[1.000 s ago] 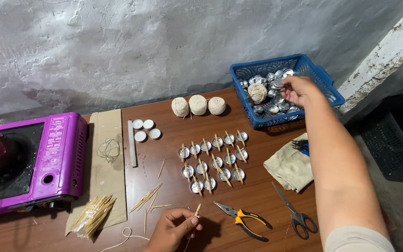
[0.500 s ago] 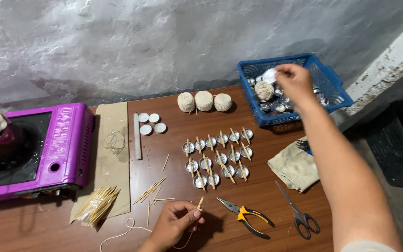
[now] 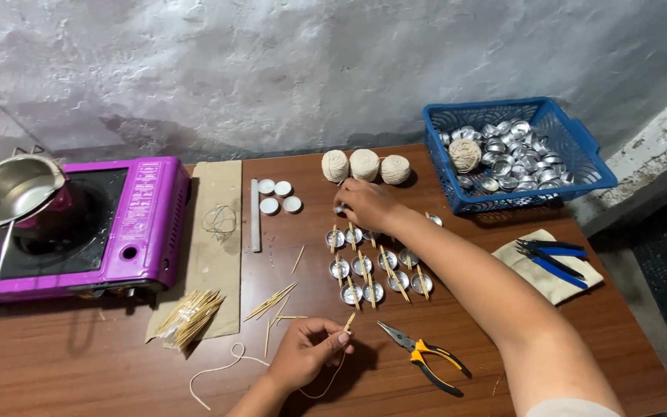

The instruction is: The person is assembling candle wicks by threading them through metal bases and crimping the bases with pliers to secure the wicks.

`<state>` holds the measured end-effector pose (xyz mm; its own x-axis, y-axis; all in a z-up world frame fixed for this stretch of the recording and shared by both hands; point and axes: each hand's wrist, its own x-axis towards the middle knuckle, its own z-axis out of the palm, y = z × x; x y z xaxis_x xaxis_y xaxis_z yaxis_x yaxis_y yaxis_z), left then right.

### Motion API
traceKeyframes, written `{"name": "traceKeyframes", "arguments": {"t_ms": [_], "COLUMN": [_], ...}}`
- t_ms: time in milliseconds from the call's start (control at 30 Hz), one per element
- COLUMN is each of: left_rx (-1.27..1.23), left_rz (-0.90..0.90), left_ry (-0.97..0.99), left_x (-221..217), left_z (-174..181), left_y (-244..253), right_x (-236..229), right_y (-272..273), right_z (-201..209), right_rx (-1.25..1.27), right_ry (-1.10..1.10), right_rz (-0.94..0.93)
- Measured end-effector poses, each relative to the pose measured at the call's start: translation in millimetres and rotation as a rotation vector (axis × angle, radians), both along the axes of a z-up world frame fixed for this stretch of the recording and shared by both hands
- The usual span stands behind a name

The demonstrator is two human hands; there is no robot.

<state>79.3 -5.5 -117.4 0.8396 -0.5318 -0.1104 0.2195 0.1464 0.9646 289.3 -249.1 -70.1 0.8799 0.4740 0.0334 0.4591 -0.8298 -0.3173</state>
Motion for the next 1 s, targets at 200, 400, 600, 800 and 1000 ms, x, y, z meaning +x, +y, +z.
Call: {"name": "traceKeyframes", "arguments": {"t_ms": [200, 400, 600, 800, 1000], "left_rx": [0.026, -0.05, -0.139, -0.311, -0.363], "left_rz": [-0.014, 0.012, 0.072, 0.511, 0.553], "left_ry": [-0.001, 0.003, 0.011, 0.144, 0.136], "left_x": [0, -1, 2, 6, 4], "left_z": [3, 3, 8, -4, 10], "left_y": [-2, 0, 6, 1, 0], "right_x": [-19, 4, -11, -38, -162], "right_y": [3, 0, 22, 16, 76], "right_z": [40, 13, 29, 31, 76], "right_rx": [0.151, 0.046, 0.105, 0.351, 0.593], "right_ry": [0.27, 0.257, 0.32, 0.04, 0.497], "right_rz": [-0.181, -0.228, -0.307, -0.253, -0.175]}}
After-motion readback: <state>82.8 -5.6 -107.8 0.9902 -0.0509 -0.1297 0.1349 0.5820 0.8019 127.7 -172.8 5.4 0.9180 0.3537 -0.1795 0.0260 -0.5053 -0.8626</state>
